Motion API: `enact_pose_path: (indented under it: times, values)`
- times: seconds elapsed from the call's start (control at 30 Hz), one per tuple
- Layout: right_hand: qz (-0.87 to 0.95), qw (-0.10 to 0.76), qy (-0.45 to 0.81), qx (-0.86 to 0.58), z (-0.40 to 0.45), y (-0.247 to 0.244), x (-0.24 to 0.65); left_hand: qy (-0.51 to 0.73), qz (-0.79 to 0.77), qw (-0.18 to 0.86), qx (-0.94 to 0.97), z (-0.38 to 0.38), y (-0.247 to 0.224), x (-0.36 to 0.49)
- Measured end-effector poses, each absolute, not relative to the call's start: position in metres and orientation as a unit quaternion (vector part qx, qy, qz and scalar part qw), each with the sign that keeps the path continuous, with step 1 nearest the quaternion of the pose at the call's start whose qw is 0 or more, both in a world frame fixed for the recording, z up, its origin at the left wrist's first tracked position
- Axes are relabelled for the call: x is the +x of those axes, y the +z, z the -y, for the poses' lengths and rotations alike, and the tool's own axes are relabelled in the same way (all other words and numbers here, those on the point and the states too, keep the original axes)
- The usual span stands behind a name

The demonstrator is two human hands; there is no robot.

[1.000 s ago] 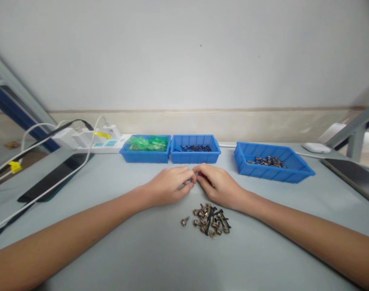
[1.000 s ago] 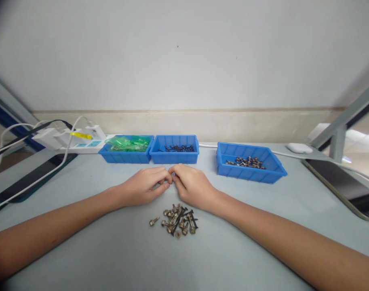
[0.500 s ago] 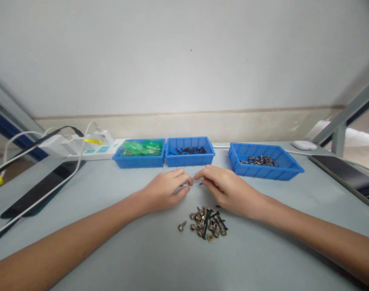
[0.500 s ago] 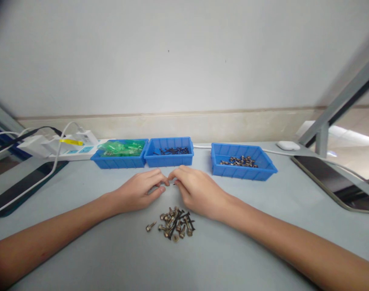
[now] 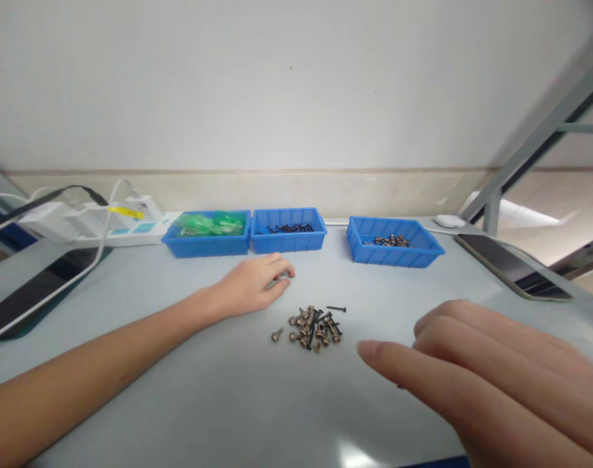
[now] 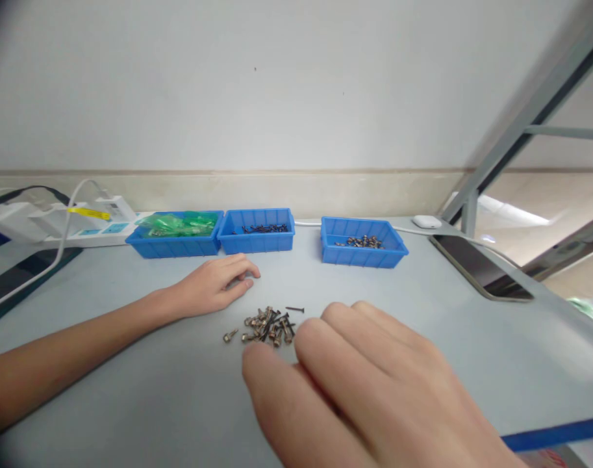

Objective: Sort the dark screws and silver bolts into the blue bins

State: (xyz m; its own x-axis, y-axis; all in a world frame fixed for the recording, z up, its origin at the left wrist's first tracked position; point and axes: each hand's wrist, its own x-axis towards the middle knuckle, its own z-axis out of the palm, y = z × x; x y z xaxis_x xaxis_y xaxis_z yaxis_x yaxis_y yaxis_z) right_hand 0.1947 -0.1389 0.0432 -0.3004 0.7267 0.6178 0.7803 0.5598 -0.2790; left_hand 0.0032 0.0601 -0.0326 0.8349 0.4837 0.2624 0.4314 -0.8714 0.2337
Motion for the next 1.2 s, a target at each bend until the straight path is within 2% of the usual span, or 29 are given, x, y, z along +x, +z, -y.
enact_pose_path:
  times: [0.1, 0.23, 0.6, 0.9, 1.2]
  values:
    - [0.787, 0.337, -0.104, -0.506, 0.14, 0.05, 0.197, 0.162, -0.245, 0.082, 0.952, -0.061, -0.032, 0.005]
    - [0.835, 0.277, -0.104, -0.463, 0.125, 0.044, 0.208, 0.159, -0.249, 0.074, 0.952, -0.059, -0.032, 0.005]
    - [0.868, 0.255, 0.013, -0.426, 0.012, 0.0, 0.216, 0.171, -0.241, 0.078, 0.952, -0.058, -0.032, 0.002]
    - [0.858, 0.341, 0.067, -0.379, -0.045, -0.044, 0.183, 0.149, -0.242, 0.08, 0.955, -0.058, -0.033, 0.003]
    - [0.833, 0.387, 0.099, -0.383, -0.039, -0.043, 0.186, 0.138, -0.246, 0.07, 0.957, -0.058, -0.033, 0.003]
